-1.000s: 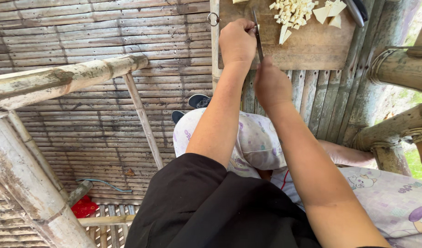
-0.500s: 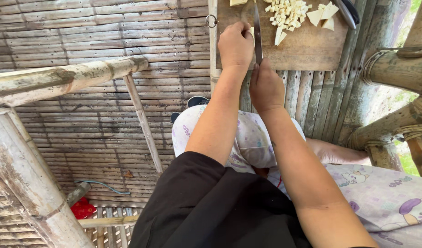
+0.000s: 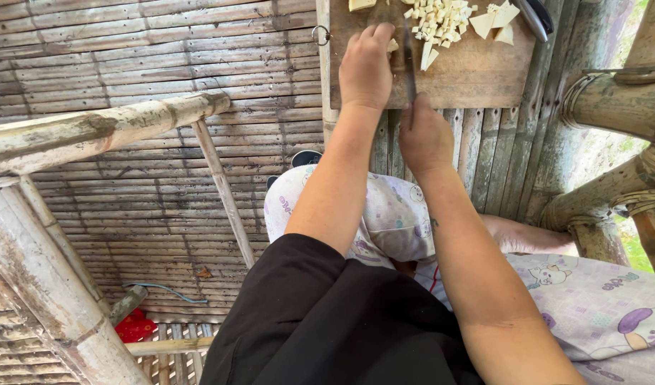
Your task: The person sits on a bamboo floor and uses a knife to chop a white vegetable into small cubes on a wooden cutting board. The chopped pieces are periodically gathered and transferred into a woven basket. The person handles the vegetable and knife with both hands, maintaining a steady rhythm.
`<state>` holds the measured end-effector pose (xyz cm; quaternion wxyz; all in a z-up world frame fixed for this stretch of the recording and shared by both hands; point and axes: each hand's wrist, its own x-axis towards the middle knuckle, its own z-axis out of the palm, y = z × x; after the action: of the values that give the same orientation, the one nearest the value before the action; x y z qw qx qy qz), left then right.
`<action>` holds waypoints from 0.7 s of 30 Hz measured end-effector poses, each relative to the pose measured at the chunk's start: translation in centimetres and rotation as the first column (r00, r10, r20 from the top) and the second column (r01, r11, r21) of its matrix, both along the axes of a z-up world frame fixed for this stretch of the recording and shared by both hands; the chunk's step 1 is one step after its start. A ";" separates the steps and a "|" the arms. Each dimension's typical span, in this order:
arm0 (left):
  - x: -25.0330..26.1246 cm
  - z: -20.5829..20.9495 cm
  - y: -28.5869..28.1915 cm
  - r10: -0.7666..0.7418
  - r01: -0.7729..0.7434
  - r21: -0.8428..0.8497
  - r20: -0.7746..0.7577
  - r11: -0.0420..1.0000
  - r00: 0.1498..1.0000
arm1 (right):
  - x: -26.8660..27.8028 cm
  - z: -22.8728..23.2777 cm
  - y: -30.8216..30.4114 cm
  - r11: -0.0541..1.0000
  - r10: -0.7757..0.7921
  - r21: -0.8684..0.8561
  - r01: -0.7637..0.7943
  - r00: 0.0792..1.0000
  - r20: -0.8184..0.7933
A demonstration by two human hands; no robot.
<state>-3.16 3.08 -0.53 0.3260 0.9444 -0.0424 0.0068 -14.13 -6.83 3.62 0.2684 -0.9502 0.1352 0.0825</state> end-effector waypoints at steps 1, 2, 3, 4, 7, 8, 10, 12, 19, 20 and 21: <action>0.2 0.0 0.3 -0.030 0.029 -0.020 -0.019 0.999 0.999 | -0.1 -0.1 0.0 1.000 0.023 0.002 -0.023 1.000 -0.008; 0.4 0.1 0.6 -0.057 0.056 -0.039 -0.036 0.998 0.998 | -0.1 -0.1 0.0 1.000 0.029 0.002 -0.029 1.000 -0.003; 0.4 0.3 0.8 -0.058 0.056 -0.071 -0.025 0.996 0.998 | -0.2 0.0 0.0 0.999 0.035 0.002 -0.035 0.999 0.003; 0.5 0.6 1.0 -0.054 0.053 -0.102 -0.012 0.993 0.998 | -0.1 0.2 0.1 0.999 0.044 0.003 -0.044 0.999 0.010; 0.9 1.2 1.2 -0.031 0.027 -0.119 -0.029 0.993 0.999 | 0.4 1.2 0.2 1.000 0.022 -0.019 -0.023 0.998 -0.058; 1.0 1.3 1.2 -0.024 0.018 -0.114 -0.045 0.993 0.999 | 0.5 1.6 0.1 0.998 0.040 -0.043 -0.042 0.998 -0.056; 1.1 1.2 1.2 -0.024 0.019 -0.063 -0.087 0.998 0.996 | 0.8 2.3 0.1 0.993 0.076 -0.088 -0.081 0.996 -0.054; 1.2 1.1 1.3 -0.034 0.032 -0.032 -0.093 0.999 0.995 | 0.9 2.9 0.2 0.989 0.081 -0.120 -0.091 0.993 -0.082; 1.9 0.4 1.0 -0.126 0.129 0.061 -0.059 0.990 0.990 | 1.3 4.1 0.2 0.987 0.090 -0.126 -0.103 0.990 -0.107; 2.1 0.4 1.1 -0.141 0.147 0.087 -0.073 0.985 0.987 | 1.4 4.0 0.3 0.988 0.082 -0.121 -0.096 0.990 -0.114; 2.2 0.4 1.1 -0.142 0.147 0.083 -0.068 0.986 0.988 | 1.5 3.8 0.3 0.989 0.074 -0.116 -0.088 0.990 -0.122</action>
<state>-1.00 4.13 -0.14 0.2850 0.9520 -0.1008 -0.0482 -12.60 -6.49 7.44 0.1981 -0.9630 0.1168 0.1408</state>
